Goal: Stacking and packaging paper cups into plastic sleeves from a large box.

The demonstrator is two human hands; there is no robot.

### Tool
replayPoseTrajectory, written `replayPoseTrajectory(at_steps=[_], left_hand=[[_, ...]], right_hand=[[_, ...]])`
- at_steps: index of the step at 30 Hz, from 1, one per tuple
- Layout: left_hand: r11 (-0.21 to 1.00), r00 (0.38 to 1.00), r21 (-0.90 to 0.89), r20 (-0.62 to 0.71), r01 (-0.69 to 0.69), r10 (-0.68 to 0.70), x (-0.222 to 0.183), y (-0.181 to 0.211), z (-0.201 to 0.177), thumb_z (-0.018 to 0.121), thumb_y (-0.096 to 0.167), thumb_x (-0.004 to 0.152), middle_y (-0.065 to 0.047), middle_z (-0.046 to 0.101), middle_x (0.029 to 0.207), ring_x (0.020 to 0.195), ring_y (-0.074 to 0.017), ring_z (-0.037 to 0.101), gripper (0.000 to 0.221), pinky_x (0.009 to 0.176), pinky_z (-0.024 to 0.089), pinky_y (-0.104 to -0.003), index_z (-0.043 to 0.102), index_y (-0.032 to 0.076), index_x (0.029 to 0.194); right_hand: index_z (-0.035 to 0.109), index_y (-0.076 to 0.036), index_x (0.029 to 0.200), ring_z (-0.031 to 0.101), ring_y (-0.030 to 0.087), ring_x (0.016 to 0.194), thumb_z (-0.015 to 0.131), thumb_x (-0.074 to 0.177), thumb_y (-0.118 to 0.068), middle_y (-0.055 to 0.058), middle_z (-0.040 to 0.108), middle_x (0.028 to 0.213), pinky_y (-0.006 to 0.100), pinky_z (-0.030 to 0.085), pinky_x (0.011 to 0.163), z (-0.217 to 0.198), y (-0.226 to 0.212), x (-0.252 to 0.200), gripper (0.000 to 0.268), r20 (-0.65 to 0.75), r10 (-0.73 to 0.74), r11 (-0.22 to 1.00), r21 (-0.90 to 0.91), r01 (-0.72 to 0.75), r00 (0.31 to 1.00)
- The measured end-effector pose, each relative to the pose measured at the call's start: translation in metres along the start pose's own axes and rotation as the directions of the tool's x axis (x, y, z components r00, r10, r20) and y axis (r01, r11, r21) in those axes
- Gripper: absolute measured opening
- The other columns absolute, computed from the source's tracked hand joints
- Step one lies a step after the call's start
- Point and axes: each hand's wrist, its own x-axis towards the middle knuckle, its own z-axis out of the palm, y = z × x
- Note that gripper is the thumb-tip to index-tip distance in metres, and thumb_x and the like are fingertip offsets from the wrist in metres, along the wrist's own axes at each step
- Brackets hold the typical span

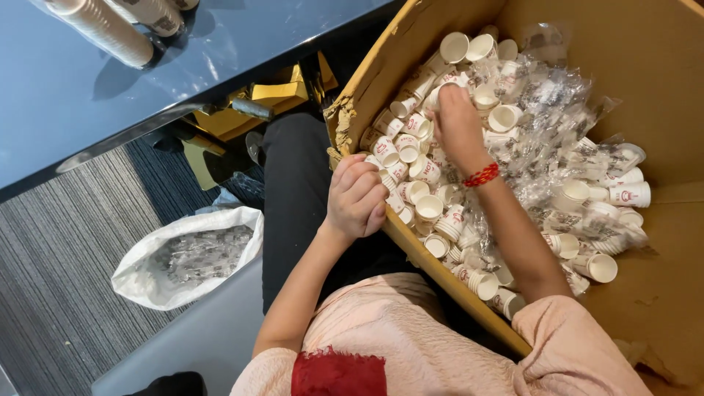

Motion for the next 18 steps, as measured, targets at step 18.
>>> replayPoseTrajectory(at_steps=[18], left_hand=[[0.999, 0.999, -0.010, 0.016, 0.035, -0.034, 0.010, 0.003, -0.002, 0.056, 0.022, 0.096, -0.011, 0.061, 0.098, 0.108, -0.0304, 0.059, 0.020, 0.112, 0.044, -0.050, 0.064, 0.004, 0.092]], right_hand=[[0.055, 0.005, 0.112, 0.057, 0.034, 0.114, 0.078, 0.092, -0.005, 0.020, 0.058, 0.121, 0.042, 0.052, 0.097, 0.010, 0.075, 0.066, 0.032, -0.385, -0.208, 0.969, -0.206, 0.136, 0.899]])
